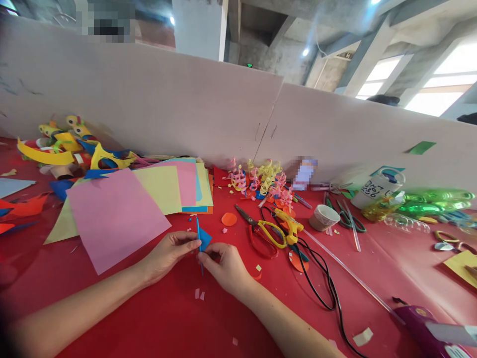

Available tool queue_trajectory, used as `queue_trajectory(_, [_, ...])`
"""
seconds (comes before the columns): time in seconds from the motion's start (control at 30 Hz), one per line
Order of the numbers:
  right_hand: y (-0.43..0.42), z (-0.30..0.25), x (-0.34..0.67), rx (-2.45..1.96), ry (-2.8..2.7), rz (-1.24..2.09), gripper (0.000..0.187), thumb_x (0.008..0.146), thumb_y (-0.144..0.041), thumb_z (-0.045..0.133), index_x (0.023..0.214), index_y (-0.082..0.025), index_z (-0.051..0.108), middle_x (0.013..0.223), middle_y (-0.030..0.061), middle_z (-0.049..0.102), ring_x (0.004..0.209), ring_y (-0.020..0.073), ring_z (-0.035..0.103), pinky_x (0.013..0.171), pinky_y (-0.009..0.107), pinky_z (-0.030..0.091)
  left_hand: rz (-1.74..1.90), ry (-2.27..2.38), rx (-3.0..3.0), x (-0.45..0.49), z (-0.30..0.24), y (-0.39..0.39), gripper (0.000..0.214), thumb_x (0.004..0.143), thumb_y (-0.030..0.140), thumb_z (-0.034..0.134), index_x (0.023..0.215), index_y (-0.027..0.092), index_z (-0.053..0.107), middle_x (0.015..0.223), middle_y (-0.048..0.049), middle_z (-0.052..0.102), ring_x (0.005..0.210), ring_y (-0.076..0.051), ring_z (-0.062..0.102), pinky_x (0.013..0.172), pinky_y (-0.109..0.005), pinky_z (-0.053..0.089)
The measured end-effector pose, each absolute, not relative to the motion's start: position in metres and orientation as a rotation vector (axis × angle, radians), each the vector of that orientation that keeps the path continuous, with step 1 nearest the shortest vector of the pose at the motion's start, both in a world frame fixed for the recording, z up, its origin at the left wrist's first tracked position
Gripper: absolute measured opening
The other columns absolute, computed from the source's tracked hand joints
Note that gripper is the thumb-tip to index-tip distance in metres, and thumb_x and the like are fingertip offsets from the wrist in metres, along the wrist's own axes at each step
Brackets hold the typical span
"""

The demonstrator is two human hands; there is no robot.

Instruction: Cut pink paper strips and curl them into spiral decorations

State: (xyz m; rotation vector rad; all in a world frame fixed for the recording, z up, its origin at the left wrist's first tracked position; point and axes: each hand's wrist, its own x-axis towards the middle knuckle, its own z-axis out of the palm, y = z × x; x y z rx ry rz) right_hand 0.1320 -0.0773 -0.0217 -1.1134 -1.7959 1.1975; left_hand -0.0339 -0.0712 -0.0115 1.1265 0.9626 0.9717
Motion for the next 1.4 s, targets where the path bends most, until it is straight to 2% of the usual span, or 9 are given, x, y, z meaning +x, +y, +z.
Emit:
queue_trajectory(0.17, [-0.076, -0.028, 0.131, -1.098, -1.789, 1.256, 0.022, 0.081, -0.033, 0.050, 0.070, -0.017, 0.061, 0.063, 0.0011, 0.061, 0.058, 0.0124, 0.055, 0.057, 0.023, 0.043, 1.006, 0.974, 1.101, -0.033, -0.008, -0.072, 0.011, 0.069, 0.028, 0.069, 0.071, 0.018, 0.070, 0.068, 0.0000, 0.064, 0.068, -0.014, 0.054, 0.070, -0.028, 0.043])
queue_trajectory(0.4, [-0.073, -0.032, 0.129, -1.127, -1.674, 1.229, 0.019, 0.070, -0.034, 0.065, 0.067, -0.017, 0.058, 0.064, 0.0002, 0.061, 0.059, 0.0123, 0.054, 0.057, 0.023, 0.044, 1.011, 1.033, 1.111, -0.031, -0.005, -0.073, 0.013, 0.065, 0.030, 0.072, 0.064, 0.018, 0.066, 0.065, 0.0012, 0.062, 0.067, -0.013, 0.053, 0.069, -0.027, 0.041])
queue_trajectory(0.6, [-0.076, -0.026, 0.130, -1.133, -1.726, 1.173, 0.019, 0.073, -0.031, 0.059, 0.062, -0.016, 0.060, 0.059, 0.0000, 0.060, 0.056, 0.0115, 0.052, 0.056, 0.023, 0.042, 1.012, 1.022, 1.135, -0.031, -0.007, -0.074, 0.013, 0.065, 0.027, 0.072, 0.062, 0.018, 0.064, 0.062, 0.0028, 0.059, 0.065, -0.012, 0.052, 0.069, -0.027, 0.042])
queue_trajectory(0.83, [-0.074, -0.023, 0.133, -1.100, -1.783, 1.146, 0.023, 0.077, -0.032, 0.053, 0.062, -0.016, 0.061, 0.056, -0.0010, 0.055, 0.054, 0.0108, 0.047, 0.053, 0.022, 0.038, 0.993, 0.979, 1.155, -0.033, -0.009, -0.072, 0.011, 0.069, 0.029, 0.070, 0.075, 0.020, 0.070, 0.076, -0.0001, 0.066, 0.076, -0.015, 0.055, 0.075, -0.028, 0.042])
queue_trajectory(0.93, [-0.074, -0.023, 0.134, -1.099, -1.797, 1.160, 0.022, 0.077, -0.031, 0.053, 0.063, -0.016, 0.061, 0.056, -0.0011, 0.054, 0.053, 0.0108, 0.045, 0.052, 0.022, 0.037, 0.985, 0.962, 1.167, -0.034, -0.010, -0.071, 0.010, 0.069, 0.029, 0.069, 0.074, 0.021, 0.071, 0.074, 0.0000, 0.066, 0.074, -0.015, 0.055, 0.074, -0.027, 0.042])
queue_trajectory(1.17, [-0.073, -0.027, 0.131, -1.118, -1.725, 1.228, 0.018, 0.076, -0.033, 0.057, 0.070, -0.016, 0.061, 0.062, -0.0003, 0.058, 0.056, 0.0113, 0.050, 0.054, 0.022, 0.041, 0.996, 1.038, 1.148, -0.033, -0.008, -0.071, 0.013, 0.067, 0.033, 0.071, 0.068, 0.019, 0.070, 0.067, -0.0002, 0.063, 0.070, -0.015, 0.053, 0.070, -0.028, 0.042])
queue_trajectory(1.27, [-0.072, -0.029, 0.131, -1.136, -1.690, 1.199, 0.017, 0.072, -0.032, 0.062, 0.068, -0.017, 0.060, 0.063, -0.0002, 0.060, 0.058, 0.0118, 0.052, 0.056, 0.022, 0.043, 0.986, 1.063, 1.140, -0.032, -0.006, -0.072, 0.015, 0.065, 0.033, 0.072, 0.068, 0.019, 0.071, 0.068, -0.0010, 0.065, 0.070, -0.016, 0.054, 0.071, -0.029, 0.042])
queue_trajectory(1.4, [-0.074, -0.027, 0.131, -1.134, -1.718, 1.134, 0.016, 0.075, -0.030, 0.059, 0.067, -0.017, 0.062, 0.063, 0.0008, 0.062, 0.059, 0.0128, 0.054, 0.058, 0.024, 0.044, 0.976, 1.062, 1.126, -0.032, -0.006, -0.073, 0.014, 0.064, 0.033, 0.072, 0.066, 0.019, 0.070, 0.067, -0.0007, 0.065, 0.070, -0.016, 0.054, 0.071, -0.029, 0.041])
